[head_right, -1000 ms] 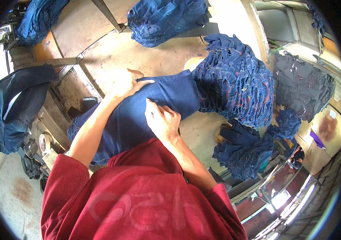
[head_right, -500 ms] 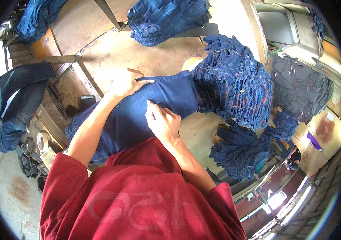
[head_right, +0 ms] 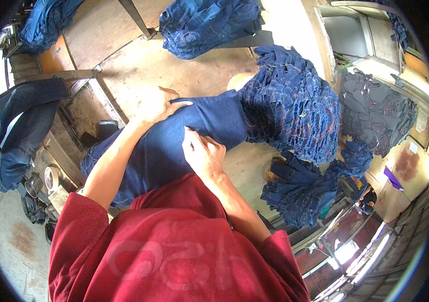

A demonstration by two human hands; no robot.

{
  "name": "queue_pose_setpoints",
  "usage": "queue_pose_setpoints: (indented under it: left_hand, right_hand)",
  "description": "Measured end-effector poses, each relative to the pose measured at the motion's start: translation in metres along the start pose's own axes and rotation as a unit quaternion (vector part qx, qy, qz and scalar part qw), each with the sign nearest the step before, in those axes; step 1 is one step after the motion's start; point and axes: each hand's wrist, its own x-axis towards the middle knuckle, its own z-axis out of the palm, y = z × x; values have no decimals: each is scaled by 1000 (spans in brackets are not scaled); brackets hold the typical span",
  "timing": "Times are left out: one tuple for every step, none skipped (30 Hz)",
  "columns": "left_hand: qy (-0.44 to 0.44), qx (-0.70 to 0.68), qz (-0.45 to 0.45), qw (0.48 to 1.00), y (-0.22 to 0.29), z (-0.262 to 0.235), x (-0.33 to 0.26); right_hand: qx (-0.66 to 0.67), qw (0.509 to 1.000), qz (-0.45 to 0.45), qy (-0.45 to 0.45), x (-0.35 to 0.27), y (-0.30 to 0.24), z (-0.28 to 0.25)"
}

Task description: The person repeatedly picks up folded jeans from a pile, lays them on a table, and uses a white marker to draw a line across the hem of each pair. After marking, the jeans are placed into a separate pile.

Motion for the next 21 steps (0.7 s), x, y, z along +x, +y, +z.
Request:
queue_pose_setpoints:
  left_hand:
    - [-6, -2, -6, 1000, 0, 0, 0]
    - [-6, 1, -7, 1000, 0, 1, 0]
    - [-6, 7, -8, 1000, 0, 1, 0]
    - [-13, 9, -12, 1000, 0, 1, -1]
    - [-18, 15, -16, 1000, 0, 0, -1]
    - [-20, 21, -20, 999, 1, 0, -2]
    - [-17, 33, -20, 999, 1, 0, -2]
    - [-16, 43, -21, 999, 1, 0, -2]
    - [-9, 62, -21, 998, 1, 0, -2]
    - [0, 49, -11, 999, 0, 0, -1]
    - [10, 43, -4, 999, 0, 0, -1]
    - [20, 38, 3, 999, 0, 1, -1]
    - [5, 33, -5, 999, -1, 1, -1]
    - [-12, 28, -14, 999, -2, 1, -1]
    - [-29, 22, -22, 999, -2, 2, -1]
    - [-27, 20, -18, 999, -3, 2, -1]
    - [-25, 17, -15, 999, -4, 3, -2]
    - [-15, 16, -7, 1000, -5, 4, -2]
    - [-4, 29, -2, 1000, -5, 4, -2]
    - [14, 41, 6, 999, -5, 5, -3]
    - [33, 52, 19, 998, -5, 5, -3]
  right_hand:
    - [-10, 1000, 4, -9, 1, 0, 0]
    - [-24, 1000, -3, -11, 1, -1, -1]
    - [-40, 999, -3, -23, 0, -1, -4]
    - [-56, 997, 3, -55, -2, -1, -8]
    - [-41, 998, 1, -46, -4, -1, -12]
    - [-26, 998, 1, -54, -6, 0, -16]
    - [-1, 1000, -16, -25, -6, 1, -17]
    - [25, 999, -15, -17, -6, 3, -17]
    - [21, 999, -2, -27, -4, 4, -15]
    - [27, 1000, -2, -9, -2, 5, -11]
    - [34, 999, 2, -3, -1, 5, -8]
    - [20, 1000, -4, 4, 1, 5, -5]
    - [7, 1000, -8, 1, 1, 5, -4]
    - [-6, 1000, -5, -14, 1, 4, -3]
    - [-14, 1000, -9, -16, 1, 3, -4]
    - [-24, 999, -8, -30, 0, 3, -6]
    - [-34, 998, -6, -44, -1, 2, -9]
    - [-18, 999, -1, -41, -2, 2, -10]
    - [-3, 999, 4, -39, -2, 2, -11]
    - [21, 1000, -3, -16, -2, 2, -12]
    - [17, 1000, 5, -16, -2, 2, -11]
